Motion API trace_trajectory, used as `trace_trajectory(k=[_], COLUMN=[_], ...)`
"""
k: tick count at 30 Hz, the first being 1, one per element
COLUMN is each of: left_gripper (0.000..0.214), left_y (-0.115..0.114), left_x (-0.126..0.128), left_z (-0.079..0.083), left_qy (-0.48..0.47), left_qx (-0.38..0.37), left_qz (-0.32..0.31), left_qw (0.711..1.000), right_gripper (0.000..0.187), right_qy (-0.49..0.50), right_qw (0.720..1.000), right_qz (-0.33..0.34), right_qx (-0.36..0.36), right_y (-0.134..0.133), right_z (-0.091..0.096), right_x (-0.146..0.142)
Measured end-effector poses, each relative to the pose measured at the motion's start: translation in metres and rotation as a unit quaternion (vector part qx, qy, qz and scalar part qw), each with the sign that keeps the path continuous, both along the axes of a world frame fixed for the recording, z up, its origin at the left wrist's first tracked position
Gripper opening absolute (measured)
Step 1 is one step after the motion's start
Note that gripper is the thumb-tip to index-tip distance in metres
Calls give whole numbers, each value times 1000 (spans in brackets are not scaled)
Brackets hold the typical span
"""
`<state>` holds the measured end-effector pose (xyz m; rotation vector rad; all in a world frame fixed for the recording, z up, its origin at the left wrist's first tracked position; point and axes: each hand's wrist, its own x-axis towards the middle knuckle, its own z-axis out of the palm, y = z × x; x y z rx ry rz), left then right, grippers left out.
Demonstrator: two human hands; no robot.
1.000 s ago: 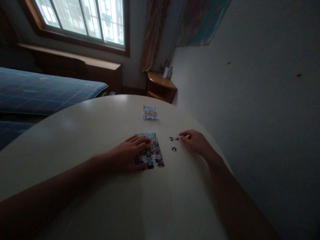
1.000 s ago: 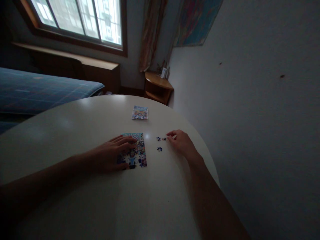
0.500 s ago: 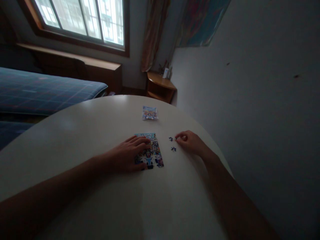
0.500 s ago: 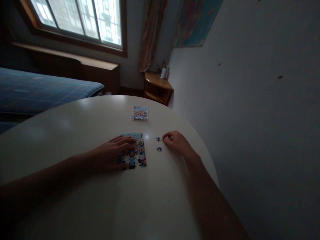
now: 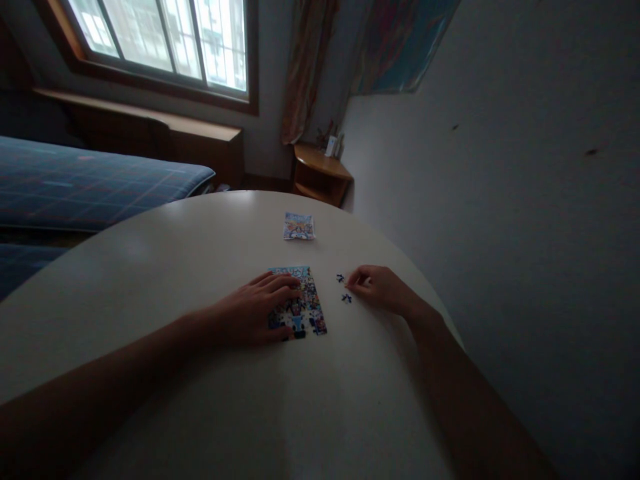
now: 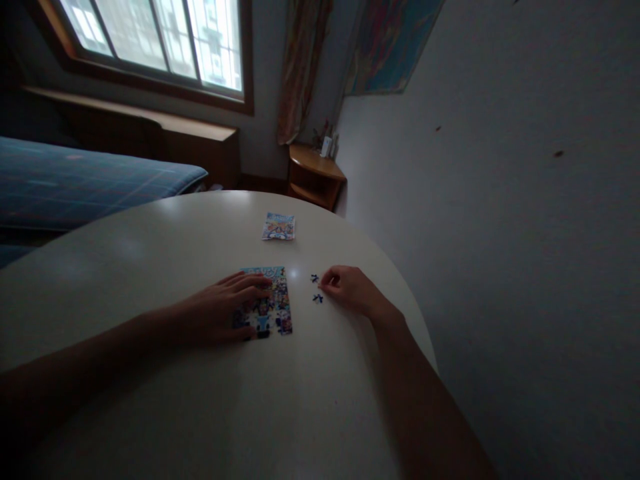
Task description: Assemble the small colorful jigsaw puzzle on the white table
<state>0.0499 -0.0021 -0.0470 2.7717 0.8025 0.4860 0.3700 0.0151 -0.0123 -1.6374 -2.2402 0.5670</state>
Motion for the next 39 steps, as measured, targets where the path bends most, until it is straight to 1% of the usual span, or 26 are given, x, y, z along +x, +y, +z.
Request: trace_trajectory(k=[3,8,11,20,24,27,31,33,35,37,39], left_gripper=[62,62,62,63,63,63,63,63,64,64,62], left_y=[-1,-2,-2,0,0,-1,-1,0,0,0,0], left_x=[1,1,0,0,-1,0,0,0,0,0,0], left_z=[2,3,2,-1,0,0,0,-1,-2,-3,-4], left_qy=[4,1,2,-4,-1,-2,-6,-7,-7,-11,-11], left_qx=[1,1,4,4,4,2,3,2,2,1,-1], left_qz=[-1,2,2,-5,-3,-1,-5,-4,-3,0,2], left_qw=[1000,1000,1000,1000,1000,1000,1000,1000,1000,1000,1000], right_gripper=[16,24,26,20,17,13,16,17,14,12,11], right_qy=[15,32,33,17,9,29,82,105,114,121,122], right_qw=[1000,999,999,998,999,999,996,992,985,975,967], right_qz=[-2,23,29,41,21,15,36,71,121,161,179], right_qx=[9,16,23,38,43,26,5,-13,-47,-97,-132], right_y=[2,5,6,9,6,2,-8,-18,-28,-38,-44], right_z=[-4,-9,-10,-13,-10,-4,11,18,23,25,24], right_x=[-1,-1,-3,-5,-6,-5,-12,-22,-36,-50,-61])
